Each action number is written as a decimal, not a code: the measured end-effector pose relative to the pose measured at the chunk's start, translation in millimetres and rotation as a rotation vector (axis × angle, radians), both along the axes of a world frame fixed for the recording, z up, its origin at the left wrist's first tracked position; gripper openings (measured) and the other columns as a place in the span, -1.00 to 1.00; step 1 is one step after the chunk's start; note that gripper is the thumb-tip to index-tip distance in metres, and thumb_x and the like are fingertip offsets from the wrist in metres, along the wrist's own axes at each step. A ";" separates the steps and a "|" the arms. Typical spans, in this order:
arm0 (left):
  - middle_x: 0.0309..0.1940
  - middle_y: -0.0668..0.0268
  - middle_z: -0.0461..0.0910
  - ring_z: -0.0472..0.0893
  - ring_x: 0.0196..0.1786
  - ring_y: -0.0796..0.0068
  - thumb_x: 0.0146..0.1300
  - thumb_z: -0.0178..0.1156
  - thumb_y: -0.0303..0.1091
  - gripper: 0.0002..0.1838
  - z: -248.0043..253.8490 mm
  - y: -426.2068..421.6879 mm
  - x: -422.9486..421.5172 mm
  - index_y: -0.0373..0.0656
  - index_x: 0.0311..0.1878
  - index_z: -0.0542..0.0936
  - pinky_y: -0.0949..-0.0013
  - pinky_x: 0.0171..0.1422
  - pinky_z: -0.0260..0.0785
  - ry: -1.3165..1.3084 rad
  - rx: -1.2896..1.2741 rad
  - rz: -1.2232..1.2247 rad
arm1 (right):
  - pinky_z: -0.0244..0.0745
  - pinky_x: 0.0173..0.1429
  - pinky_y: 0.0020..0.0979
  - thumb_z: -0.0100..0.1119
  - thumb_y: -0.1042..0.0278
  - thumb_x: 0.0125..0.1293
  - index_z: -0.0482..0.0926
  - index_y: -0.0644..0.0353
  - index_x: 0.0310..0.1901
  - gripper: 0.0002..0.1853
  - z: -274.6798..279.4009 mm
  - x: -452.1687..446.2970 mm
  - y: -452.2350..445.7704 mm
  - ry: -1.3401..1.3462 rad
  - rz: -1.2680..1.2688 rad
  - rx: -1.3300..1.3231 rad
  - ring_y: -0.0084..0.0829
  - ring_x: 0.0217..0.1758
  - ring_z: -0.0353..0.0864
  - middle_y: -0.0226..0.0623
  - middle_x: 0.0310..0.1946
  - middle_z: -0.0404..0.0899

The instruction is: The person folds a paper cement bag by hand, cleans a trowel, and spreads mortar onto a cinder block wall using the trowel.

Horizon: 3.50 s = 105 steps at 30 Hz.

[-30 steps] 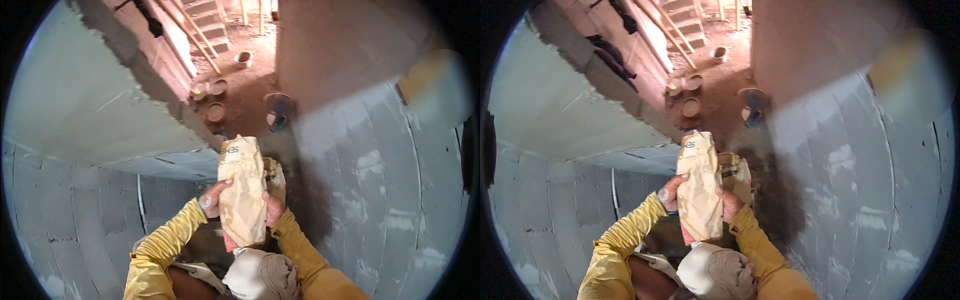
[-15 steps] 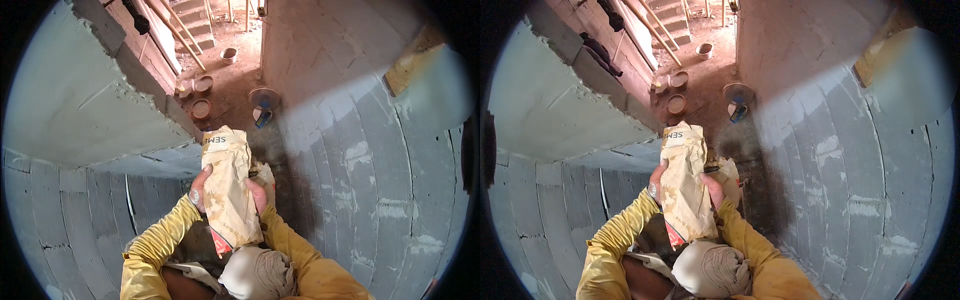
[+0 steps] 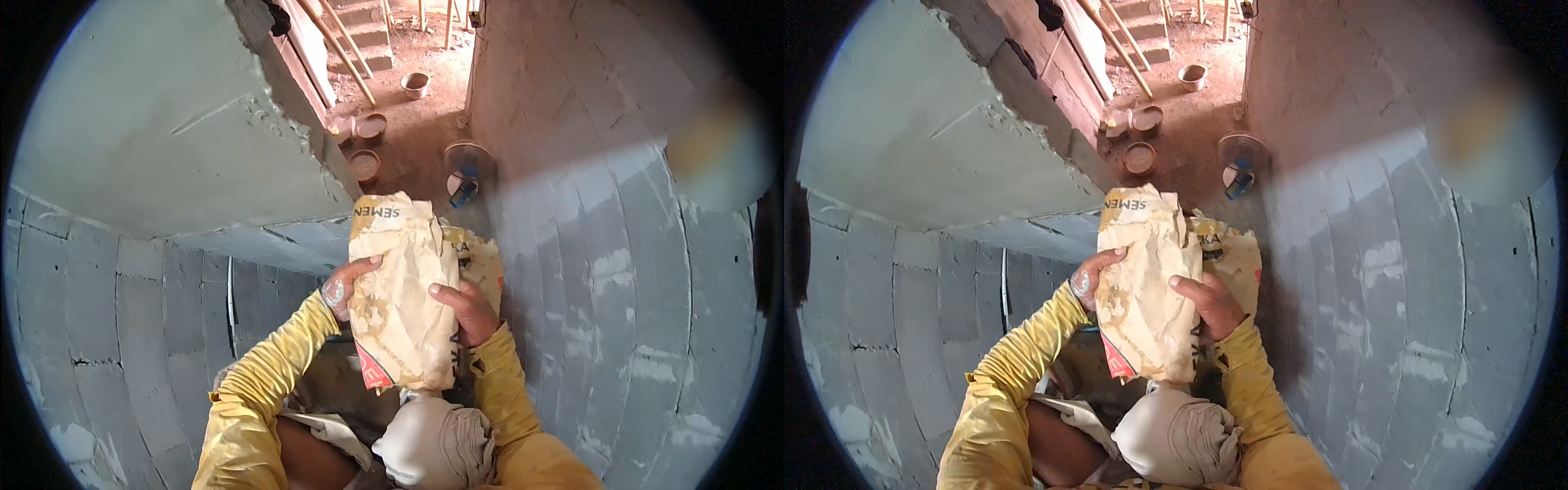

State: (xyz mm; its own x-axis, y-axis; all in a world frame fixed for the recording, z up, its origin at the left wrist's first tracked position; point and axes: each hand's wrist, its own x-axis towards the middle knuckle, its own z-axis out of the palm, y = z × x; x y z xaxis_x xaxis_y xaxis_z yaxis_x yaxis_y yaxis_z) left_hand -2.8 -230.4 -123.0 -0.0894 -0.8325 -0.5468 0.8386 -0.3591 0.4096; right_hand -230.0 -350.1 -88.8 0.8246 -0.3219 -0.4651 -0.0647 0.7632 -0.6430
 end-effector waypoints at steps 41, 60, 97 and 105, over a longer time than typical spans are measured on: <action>0.34 0.11 0.49 0.55 0.33 0.17 0.50 0.00 0.22 -0.26 17.9 -16.3 -52.2 -0.14 0.50 0.27 -0.05 0.43 0.41 0.109 -0.209 0.254 | 0.39 0.46 -0.17 -0.27 -0.38 0.52 0.26 0.20 0.49 -0.18 -72.6 7.7 74.4 -0.324 -0.298 0.384 -0.18 0.39 0.48 -0.07 0.37 0.45; 0.35 0.12 0.49 0.57 0.32 0.18 0.57 -0.09 0.12 -0.35 18.3 -8.4 -38.6 -0.18 0.48 0.28 -0.01 0.43 0.44 -0.096 -0.047 0.333 | 0.38 0.46 -0.19 -0.27 -0.41 0.51 0.24 0.19 0.50 -0.15 -69.6 -61.9 -0.6 -0.453 -0.411 0.580 -0.17 0.39 0.48 -0.05 0.37 0.44; 0.32 0.23 0.48 0.43 0.32 0.41 0.63 -0.09 -0.04 -0.45 149.1 22.6 -47.6 -0.28 0.43 0.38 0.32 0.43 0.25 -0.886 -0.379 0.150 | 0.33 0.43 -0.21 0.24 0.43 0.34 0.37 0.25 0.37 -0.44 38.9 41.7 -15.2 0.151 -0.676 -1.272 -0.16 0.36 0.40 -0.02 0.27 0.40; 0.41 0.20 0.41 0.47 0.40 0.28 0.61 -0.12 0.04 -0.39 120.8 22.1 -50.4 -0.14 0.53 0.23 0.15 0.47 0.37 -0.205 -0.257 0.245 | 0.26 0.43 -0.10 0.20 0.32 0.34 0.45 0.25 0.30 -0.50 55.1 39.2 7.4 0.346 -0.541 -1.496 -0.02 0.29 0.37 0.05 0.26 0.35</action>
State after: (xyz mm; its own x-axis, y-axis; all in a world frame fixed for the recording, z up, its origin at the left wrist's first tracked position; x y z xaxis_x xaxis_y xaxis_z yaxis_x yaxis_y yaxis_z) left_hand -53.2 -208.3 -2.2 0.2176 -0.9274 -0.3044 0.7784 -0.0233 0.6274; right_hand -190.7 -342.6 -33.7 0.4001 -0.8326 0.3830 -0.3021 -0.5144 -0.8026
